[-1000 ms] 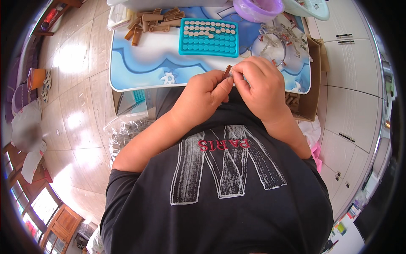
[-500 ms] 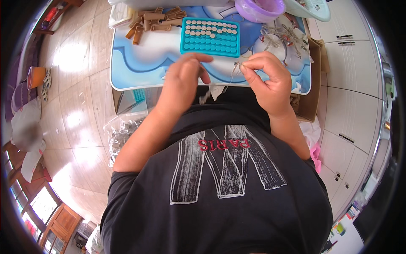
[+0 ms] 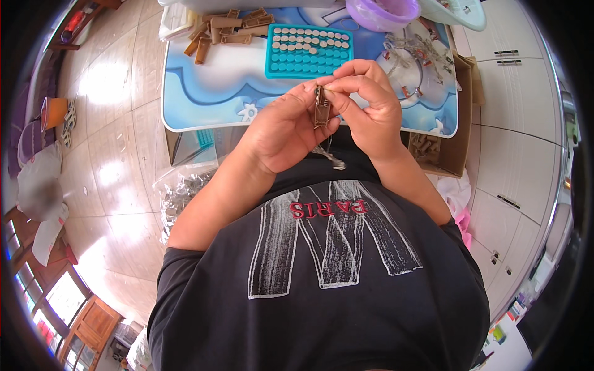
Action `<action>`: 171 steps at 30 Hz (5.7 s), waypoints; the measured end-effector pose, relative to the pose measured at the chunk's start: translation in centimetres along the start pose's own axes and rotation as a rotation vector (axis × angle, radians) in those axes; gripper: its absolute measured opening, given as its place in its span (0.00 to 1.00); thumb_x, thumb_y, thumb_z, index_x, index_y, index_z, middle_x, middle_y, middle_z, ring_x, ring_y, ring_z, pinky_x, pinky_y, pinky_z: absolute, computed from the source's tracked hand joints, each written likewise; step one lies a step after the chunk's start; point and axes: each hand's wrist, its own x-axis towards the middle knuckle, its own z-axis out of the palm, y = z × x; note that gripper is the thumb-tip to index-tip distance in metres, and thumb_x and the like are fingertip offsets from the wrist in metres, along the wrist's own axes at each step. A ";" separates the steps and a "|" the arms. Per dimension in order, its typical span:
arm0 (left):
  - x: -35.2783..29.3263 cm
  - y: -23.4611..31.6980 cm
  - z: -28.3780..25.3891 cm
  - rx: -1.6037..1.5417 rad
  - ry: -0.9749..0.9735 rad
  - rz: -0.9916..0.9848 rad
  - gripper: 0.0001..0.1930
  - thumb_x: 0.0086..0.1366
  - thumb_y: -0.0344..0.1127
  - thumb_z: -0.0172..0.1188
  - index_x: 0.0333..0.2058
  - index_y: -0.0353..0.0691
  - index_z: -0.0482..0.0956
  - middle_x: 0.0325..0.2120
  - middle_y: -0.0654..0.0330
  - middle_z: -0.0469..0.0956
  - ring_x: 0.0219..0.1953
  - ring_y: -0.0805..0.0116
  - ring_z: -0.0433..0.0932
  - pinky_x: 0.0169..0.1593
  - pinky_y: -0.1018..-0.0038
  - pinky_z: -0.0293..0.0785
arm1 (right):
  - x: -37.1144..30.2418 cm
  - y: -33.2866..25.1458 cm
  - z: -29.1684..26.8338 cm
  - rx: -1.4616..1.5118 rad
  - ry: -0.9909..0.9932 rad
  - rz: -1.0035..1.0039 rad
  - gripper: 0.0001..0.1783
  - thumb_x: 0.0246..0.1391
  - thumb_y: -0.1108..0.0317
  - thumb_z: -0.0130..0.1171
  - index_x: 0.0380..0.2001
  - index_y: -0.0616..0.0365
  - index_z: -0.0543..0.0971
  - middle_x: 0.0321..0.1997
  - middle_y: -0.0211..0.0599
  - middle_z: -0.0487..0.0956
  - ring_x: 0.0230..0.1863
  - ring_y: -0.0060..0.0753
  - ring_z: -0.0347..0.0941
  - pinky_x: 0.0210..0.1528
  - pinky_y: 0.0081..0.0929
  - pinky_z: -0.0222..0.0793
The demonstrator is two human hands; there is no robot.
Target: The person assembles small components by hand, inserting wires and metal connectors into a plastic housing.
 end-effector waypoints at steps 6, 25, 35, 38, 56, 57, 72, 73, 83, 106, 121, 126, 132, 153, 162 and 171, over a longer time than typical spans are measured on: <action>-0.1 0.0 0.3 0.034 0.019 0.014 0.17 0.70 0.42 0.44 0.52 0.40 0.67 0.38 0.66 0.74 0.40 0.76 0.73 0.47 0.74 0.71 | 0.0 0.0 -0.2 -0.032 -0.027 0.005 0.07 0.41 0.79 0.63 0.26 0.58 0.79 0.32 0.32 0.74 0.36 0.31 0.70 0.37 0.25 0.66; -0.5 -0.1 0.8 0.369 0.117 0.205 0.16 0.68 0.36 0.49 0.48 0.30 0.71 0.35 0.59 0.77 0.37 0.72 0.77 0.48 0.72 0.75 | -0.2 -0.4 -0.1 -0.194 -0.022 -0.076 0.05 0.42 0.77 0.63 0.26 0.59 0.78 0.30 0.34 0.73 0.31 0.35 0.70 0.31 0.27 0.67; -0.3 0.1 1.3 0.447 0.257 0.349 0.12 0.68 0.34 0.48 0.46 0.32 0.68 0.41 0.54 0.76 0.42 0.68 0.77 0.49 0.72 0.73 | -0.6 -1.9 -0.2 -0.303 -0.070 -0.113 0.10 0.40 0.74 0.64 0.25 0.57 0.72 0.25 0.32 0.75 0.28 0.36 0.72 0.32 0.31 0.63; -0.4 0.2 1.5 0.412 0.265 0.347 0.12 0.68 0.34 0.48 0.46 0.34 0.67 0.44 0.51 0.75 0.45 0.65 0.76 0.50 0.72 0.72 | -0.9 -2.2 0.1 -0.252 -0.147 -0.073 0.11 0.39 0.76 0.64 0.25 0.57 0.71 0.22 0.33 0.75 0.24 0.38 0.72 0.29 0.33 0.65; -0.6 0.4 1.3 0.455 0.276 0.348 0.14 0.70 0.35 0.44 0.50 0.34 0.66 0.47 0.48 0.73 0.49 0.62 0.74 0.49 0.70 0.73 | -2.0 -1.5 1.0 -0.001 -0.151 0.111 0.09 0.45 0.76 0.63 0.32 0.57 0.79 0.24 0.39 0.78 0.25 0.32 0.76 0.26 0.23 0.69; -0.6 0.4 1.4 0.455 0.279 0.347 0.14 0.70 0.35 0.44 0.50 0.34 0.66 0.47 0.48 0.73 0.49 0.62 0.74 0.49 0.71 0.73 | -2.1 -1.5 1.0 -0.015 -0.168 0.159 0.09 0.45 0.75 0.63 0.33 0.56 0.79 0.24 0.38 0.78 0.24 0.31 0.76 0.25 0.23 0.69; -0.7 0.2 1.1 0.416 0.270 0.301 0.12 0.69 0.35 0.45 0.46 0.34 0.67 0.44 0.50 0.75 0.45 0.65 0.76 0.47 0.72 0.74 | -2.1 -1.1 0.9 -0.064 -0.088 0.038 0.11 0.44 0.73 0.64 0.35 0.58 0.80 0.20 0.37 0.77 0.17 0.31 0.72 0.21 0.23 0.65; -0.7 0.2 1.0 0.407 0.262 0.309 0.12 0.69 0.36 0.46 0.46 0.35 0.68 0.43 0.51 0.76 0.44 0.66 0.76 0.48 0.72 0.74 | -2.0 -1.1 0.7 -0.102 -0.120 0.055 0.11 0.45 0.73 0.64 0.35 0.58 0.80 0.20 0.37 0.77 0.18 0.31 0.72 0.21 0.23 0.65; -1.1 0.3 0.7 0.545 0.285 0.204 0.16 0.67 0.35 0.50 0.49 0.32 0.71 0.38 0.58 0.77 0.39 0.71 0.78 0.45 0.72 0.77 | -0.6 0.3 0.4 -0.056 -0.089 0.205 0.06 0.48 0.72 0.62 0.31 0.59 0.80 0.22 0.37 0.78 0.18 0.22 0.71 0.20 0.20 0.64; 0.2 3.1 -2.4 0.279 0.328 0.244 0.17 0.66 0.34 0.53 0.48 0.27 0.69 0.39 0.53 0.77 0.40 0.66 0.78 0.47 0.71 0.75 | 4.2 3.2 2.7 -0.293 -0.099 -0.132 0.06 0.37 0.73 0.66 0.21 0.55 0.77 0.24 0.30 0.74 0.27 0.34 0.71 0.28 0.30 0.66; 0.2 3.0 -2.4 0.272 0.354 0.249 0.16 0.67 0.33 0.49 0.50 0.29 0.69 0.43 0.50 0.76 0.45 0.63 0.77 0.50 0.69 0.75 | 5.1 5.3 2.4 -0.333 -0.092 -0.079 0.05 0.40 0.71 0.65 0.24 0.56 0.80 0.24 0.32 0.74 0.28 0.37 0.71 0.29 0.30 0.67; 0.3 3.0 -2.4 0.271 0.349 0.244 0.16 0.67 0.33 0.49 0.50 0.29 0.69 0.43 0.49 0.75 0.45 0.63 0.77 0.51 0.69 0.75 | 5.6 6.0 2.3 -0.585 -0.105 -0.181 0.07 0.38 0.70 0.66 0.25 0.55 0.81 0.26 0.30 0.74 0.30 0.35 0.70 0.30 0.29 0.67; 0.3 3.0 -2.4 0.268 0.352 0.242 0.16 0.67 0.33 0.49 0.50 0.29 0.69 0.42 0.50 0.76 0.44 0.63 0.77 0.51 0.69 0.75 | 5.6 5.4 2.1 -0.544 -0.099 -0.269 0.07 0.36 0.71 0.66 0.23 0.54 0.80 0.25 0.29 0.73 0.30 0.35 0.70 0.30 0.30 0.66; 0.3 3.0 -2.3 0.276 0.352 0.248 0.16 0.67 0.33 0.49 0.50 0.29 0.69 0.43 0.50 0.76 0.44 0.64 0.77 0.51 0.69 0.75 | 6.3 5.7 2.8 -0.597 -0.150 -0.274 0.08 0.36 0.73 0.65 0.25 0.54 0.81 0.26 0.29 0.74 0.30 0.34 0.69 0.31 0.30 0.66; 0.3 3.0 -2.5 0.262 0.339 0.251 0.16 0.67 0.34 0.50 0.49 0.29 0.69 0.40 0.54 0.77 0.42 0.65 0.78 0.51 0.69 0.75 | 5.4 2.9 3.0 -0.360 -0.164 -0.253 0.07 0.34 0.74 0.66 0.21 0.55 0.78 0.26 0.30 0.74 0.31 0.36 0.69 0.33 0.30 0.66; 0.5 2.3 -2.7 0.273 0.356 0.288 0.16 0.67 0.34 0.51 0.49 0.28 0.69 0.37 0.56 0.77 0.39 0.68 0.77 0.48 0.72 0.75 | 4.2 2.6 3.7 -0.373 -0.222 -0.247 0.07 0.35 0.75 0.64 0.21 0.56 0.75 0.25 0.31 0.73 0.31 0.37 0.68 0.33 0.31 0.66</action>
